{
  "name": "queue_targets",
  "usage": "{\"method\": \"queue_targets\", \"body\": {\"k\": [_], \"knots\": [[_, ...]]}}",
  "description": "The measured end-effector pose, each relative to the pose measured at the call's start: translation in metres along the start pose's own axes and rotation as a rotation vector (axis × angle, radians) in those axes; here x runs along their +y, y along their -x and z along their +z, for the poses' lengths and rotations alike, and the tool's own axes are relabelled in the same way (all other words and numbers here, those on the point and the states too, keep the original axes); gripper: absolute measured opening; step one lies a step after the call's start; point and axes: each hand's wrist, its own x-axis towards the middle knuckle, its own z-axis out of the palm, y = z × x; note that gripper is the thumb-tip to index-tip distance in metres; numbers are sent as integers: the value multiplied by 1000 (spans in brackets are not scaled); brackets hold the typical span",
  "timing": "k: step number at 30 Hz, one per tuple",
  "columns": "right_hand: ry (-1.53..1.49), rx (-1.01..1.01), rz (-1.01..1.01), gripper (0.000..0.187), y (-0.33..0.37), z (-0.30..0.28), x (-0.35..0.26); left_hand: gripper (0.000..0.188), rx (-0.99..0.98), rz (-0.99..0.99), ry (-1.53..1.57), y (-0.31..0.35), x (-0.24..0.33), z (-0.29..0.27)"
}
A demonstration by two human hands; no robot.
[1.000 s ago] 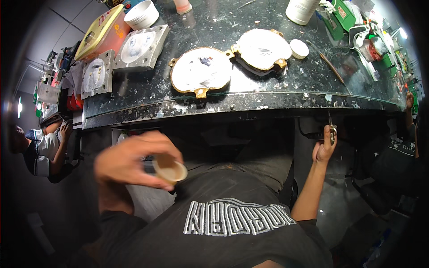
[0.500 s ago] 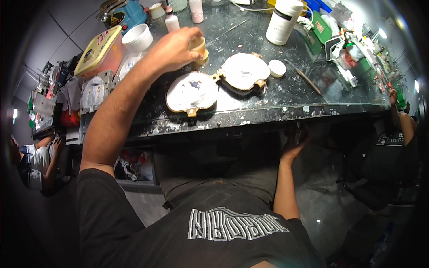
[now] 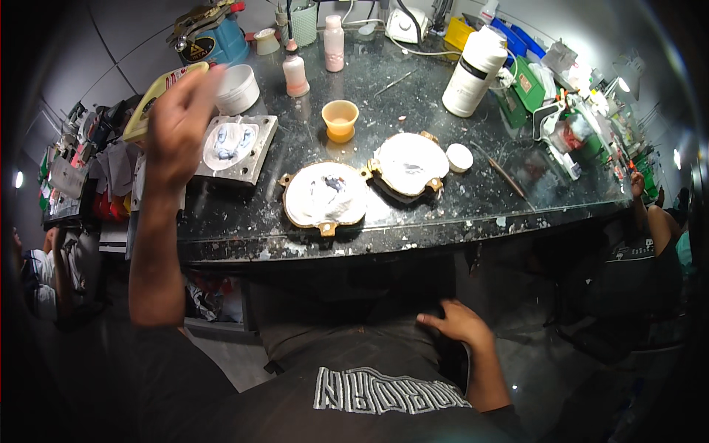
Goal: The person pours liquids from two bottles into a small cup, stirs the mixture with a stick, and then uses a metal tool to scrape and smooth the interior of a mold half. The person handles the mold and tools directly without visible protective gear.
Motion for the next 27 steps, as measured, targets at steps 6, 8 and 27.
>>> {"method": "queue_targets", "body": {"k": [6, 8, 27], "knots": [[-298, 382, -959, 35, 54, -191, -142, 27, 103, -205, 244, 90, 15, -50], [-490, 534, -1028, 47, -22, -254, -202, 26, 90, -16, 348, 105, 44, -12], [-309, 903, -1021, 59, -125, -314, -265, 12, -241, 34, 1622, 121, 150, -4]]}}
